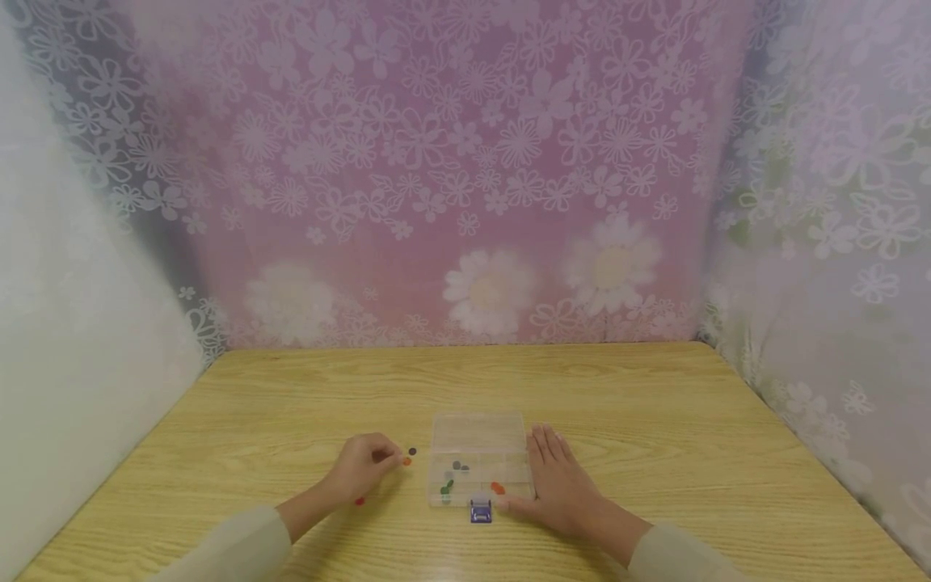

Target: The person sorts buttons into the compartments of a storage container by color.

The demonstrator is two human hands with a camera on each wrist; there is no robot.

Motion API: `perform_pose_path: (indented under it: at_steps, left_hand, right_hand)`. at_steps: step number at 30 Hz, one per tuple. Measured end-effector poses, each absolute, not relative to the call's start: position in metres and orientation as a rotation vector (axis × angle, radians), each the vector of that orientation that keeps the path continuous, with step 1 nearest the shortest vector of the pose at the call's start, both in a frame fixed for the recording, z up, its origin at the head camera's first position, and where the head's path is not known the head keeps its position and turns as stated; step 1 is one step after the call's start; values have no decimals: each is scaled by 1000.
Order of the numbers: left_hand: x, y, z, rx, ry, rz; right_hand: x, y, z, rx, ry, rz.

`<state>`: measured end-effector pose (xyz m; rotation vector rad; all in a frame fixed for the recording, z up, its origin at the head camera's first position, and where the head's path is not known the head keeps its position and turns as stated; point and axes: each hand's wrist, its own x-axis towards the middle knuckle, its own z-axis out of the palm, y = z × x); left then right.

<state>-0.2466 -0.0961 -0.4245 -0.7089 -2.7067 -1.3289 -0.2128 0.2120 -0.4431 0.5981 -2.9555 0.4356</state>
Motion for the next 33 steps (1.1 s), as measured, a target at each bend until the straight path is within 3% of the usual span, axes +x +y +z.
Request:
perform_pose_path:
  at_steps: [33]
  left_hand:
    - [-244,-48,-417,-794,-2661,-1414]
  right_hand:
    - [-211,211,-438,625,-2959,410]
